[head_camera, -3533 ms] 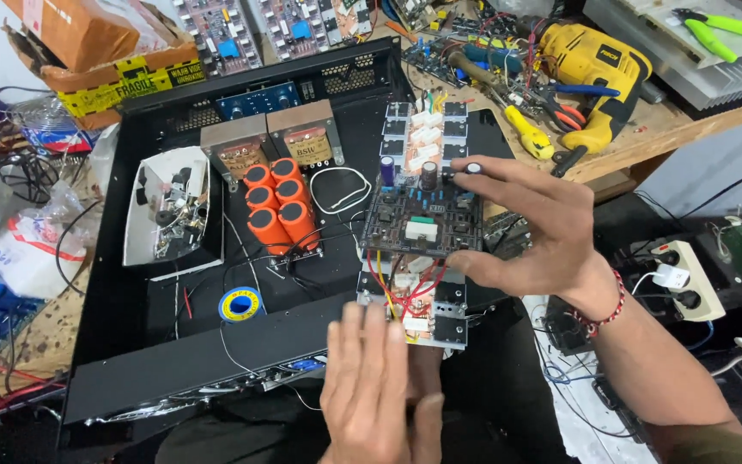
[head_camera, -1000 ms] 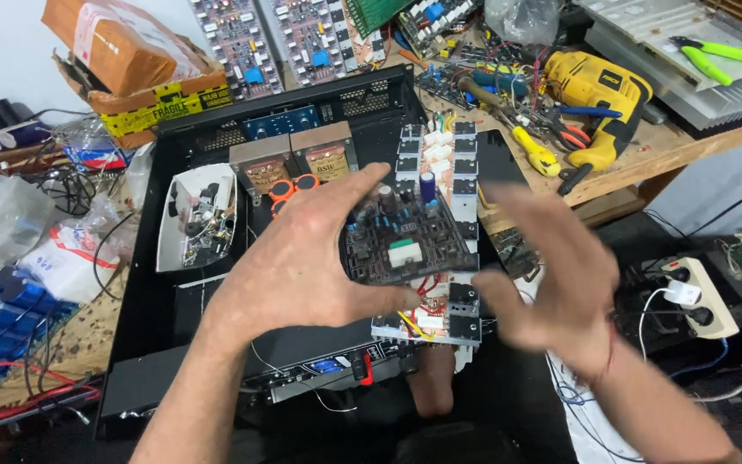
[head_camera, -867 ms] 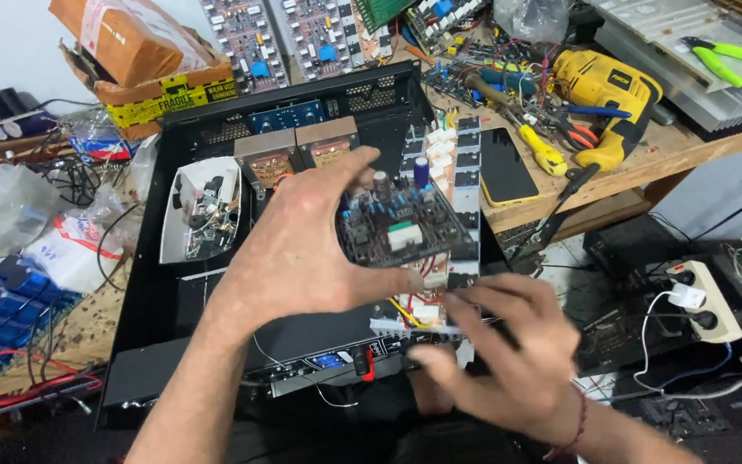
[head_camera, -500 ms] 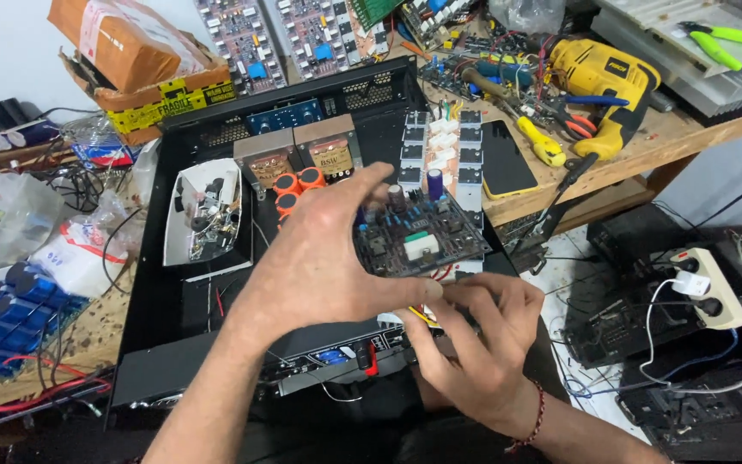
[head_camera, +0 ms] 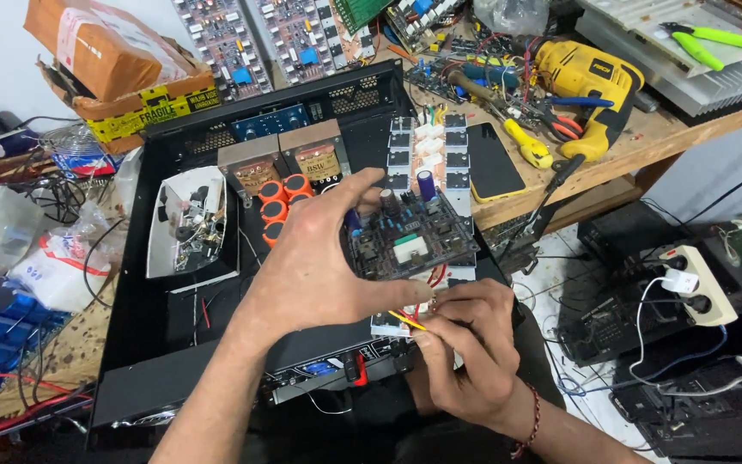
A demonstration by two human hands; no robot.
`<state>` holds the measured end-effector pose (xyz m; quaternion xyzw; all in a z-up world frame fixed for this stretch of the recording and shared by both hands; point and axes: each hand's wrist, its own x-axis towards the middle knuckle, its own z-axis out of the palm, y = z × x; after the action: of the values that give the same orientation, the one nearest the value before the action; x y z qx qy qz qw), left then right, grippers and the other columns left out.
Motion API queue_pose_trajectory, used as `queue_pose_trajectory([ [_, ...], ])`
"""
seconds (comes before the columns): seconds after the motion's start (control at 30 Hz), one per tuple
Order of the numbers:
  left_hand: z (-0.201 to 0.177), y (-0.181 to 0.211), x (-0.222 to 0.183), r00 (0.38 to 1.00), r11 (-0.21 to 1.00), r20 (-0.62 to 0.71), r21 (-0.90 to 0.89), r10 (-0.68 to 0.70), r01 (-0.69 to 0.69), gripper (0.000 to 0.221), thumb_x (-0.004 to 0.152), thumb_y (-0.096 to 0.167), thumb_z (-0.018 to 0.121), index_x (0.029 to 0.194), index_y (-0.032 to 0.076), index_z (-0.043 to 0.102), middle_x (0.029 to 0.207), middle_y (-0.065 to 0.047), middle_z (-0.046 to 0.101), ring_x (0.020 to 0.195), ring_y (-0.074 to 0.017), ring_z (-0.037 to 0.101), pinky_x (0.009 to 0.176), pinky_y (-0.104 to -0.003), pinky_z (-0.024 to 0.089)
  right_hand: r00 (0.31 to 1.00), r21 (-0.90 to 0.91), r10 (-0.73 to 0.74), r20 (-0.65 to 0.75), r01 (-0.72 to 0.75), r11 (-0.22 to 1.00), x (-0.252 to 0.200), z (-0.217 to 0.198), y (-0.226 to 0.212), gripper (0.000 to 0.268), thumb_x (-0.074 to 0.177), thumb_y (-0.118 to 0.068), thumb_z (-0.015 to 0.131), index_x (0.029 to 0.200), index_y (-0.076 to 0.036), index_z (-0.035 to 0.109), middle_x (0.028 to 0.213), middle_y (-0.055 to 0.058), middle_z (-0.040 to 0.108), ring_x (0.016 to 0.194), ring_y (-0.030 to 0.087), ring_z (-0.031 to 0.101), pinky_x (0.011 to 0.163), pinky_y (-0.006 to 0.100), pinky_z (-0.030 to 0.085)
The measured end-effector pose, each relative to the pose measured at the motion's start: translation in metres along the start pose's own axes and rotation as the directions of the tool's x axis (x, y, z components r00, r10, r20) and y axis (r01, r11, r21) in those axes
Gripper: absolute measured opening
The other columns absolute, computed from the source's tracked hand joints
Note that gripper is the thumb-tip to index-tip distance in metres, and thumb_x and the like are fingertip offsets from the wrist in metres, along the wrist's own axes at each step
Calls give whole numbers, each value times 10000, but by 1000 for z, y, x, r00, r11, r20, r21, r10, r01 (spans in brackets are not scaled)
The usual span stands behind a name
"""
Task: Soldering wires onto a circuit board and inspecting the electronic components on a repair bench.
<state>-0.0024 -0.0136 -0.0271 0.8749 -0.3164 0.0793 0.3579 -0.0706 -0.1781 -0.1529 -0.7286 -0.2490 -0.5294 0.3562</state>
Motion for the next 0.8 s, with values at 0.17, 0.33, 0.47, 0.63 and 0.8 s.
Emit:
queue_pose_trajectory([
  [0.17, 2, -12, -4, 999, 997, -3, -65, 39, -39, 1022, 598, 493, 905, 1433, 47, 521, 1223, -108, 721, 1108, -211, 688, 950, -363, 511, 998, 39, 55, 24, -56, 998, 4, -4, 0, 72, 913, -79, 669, 883, -14, 662, 848, 129, 617, 869, 319, 615, 827, 480, 485],
  [0.33, -2, -19, -1, 975, 967, 71, -162, 209, -196, 1057, 662, 570, 818, 1506, 72, 421, 1364, -151, 686, 1277, -289, 678, 1081, -440, 523, 993, -35, 71, 96, -67, 997, 2, -9, 3, 137, 923, -117, 670, 818, -53, 609, 964, 141, 647, 920, 372, 559, 895, 538, 446],
  [0.47, -4, -20, 4, 965, 955, 87, -190, 248, -228, 1041, 678, 557, 824, 1506, 76, 414, 1395, -153, 664, 1306, -288, 671, 1103, -450, 522, 970, -54, 126, 210, -117, 992, 4, -14, 3, 114, 961, -134, 626, 874, -67, 592, 1053, 164, 631, 1137, 423, 519, 959, 582, 448],
  [0.63, -4, -20, 9, 969, 962, 134, -208, 206, -176, 1068, 674, 613, 781, 1530, 103, 396, 1374, -158, 663, 1281, -296, 665, 1077, -481, 509, 974, 2, 116, 194, -118, 993, 11, -17, 0, 155, 963, -190, 634, 908, -53, 684, 1021, 121, 668, 1008, 376, 561, 903, 497, 490],
  [0.8, -1, -22, 10, 962, 957, 127, -195, 242, -215, 1075, 702, 645, 745, 1543, 95, 364, 1419, -164, 637, 1326, -314, 637, 1119, -522, 494, 983, 28, 102, 151, -107, 994, 7, -17, 1, 186, 953, -160, 628, 982, 0, 718, 1037, 177, 695, 890, 332, 650, 906, 540, 490],
])
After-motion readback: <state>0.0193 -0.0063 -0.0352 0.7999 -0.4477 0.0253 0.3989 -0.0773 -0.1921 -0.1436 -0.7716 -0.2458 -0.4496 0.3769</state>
